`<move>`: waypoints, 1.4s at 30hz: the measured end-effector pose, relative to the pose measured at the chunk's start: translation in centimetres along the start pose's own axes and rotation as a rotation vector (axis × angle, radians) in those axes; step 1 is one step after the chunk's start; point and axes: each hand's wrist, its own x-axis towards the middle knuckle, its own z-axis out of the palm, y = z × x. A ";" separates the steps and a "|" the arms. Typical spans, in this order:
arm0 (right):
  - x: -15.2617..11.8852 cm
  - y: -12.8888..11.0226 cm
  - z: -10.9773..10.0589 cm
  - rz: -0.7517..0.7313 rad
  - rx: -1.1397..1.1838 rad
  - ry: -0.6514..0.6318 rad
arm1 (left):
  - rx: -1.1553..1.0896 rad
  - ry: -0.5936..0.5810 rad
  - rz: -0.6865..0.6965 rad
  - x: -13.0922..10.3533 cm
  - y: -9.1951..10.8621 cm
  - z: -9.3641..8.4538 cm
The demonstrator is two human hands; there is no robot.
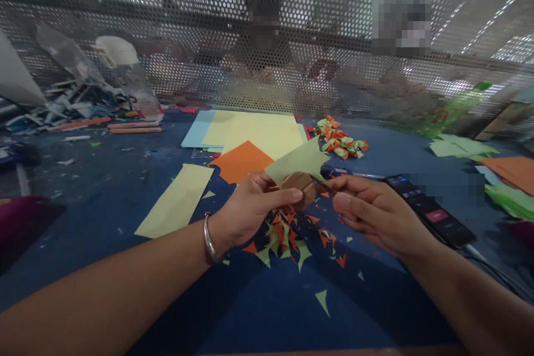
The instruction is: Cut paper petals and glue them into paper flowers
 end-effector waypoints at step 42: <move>-0.1 0.2 -0.8 0.021 -0.078 -0.033 | 0.043 -0.042 -0.035 -0.2 0.1 -0.3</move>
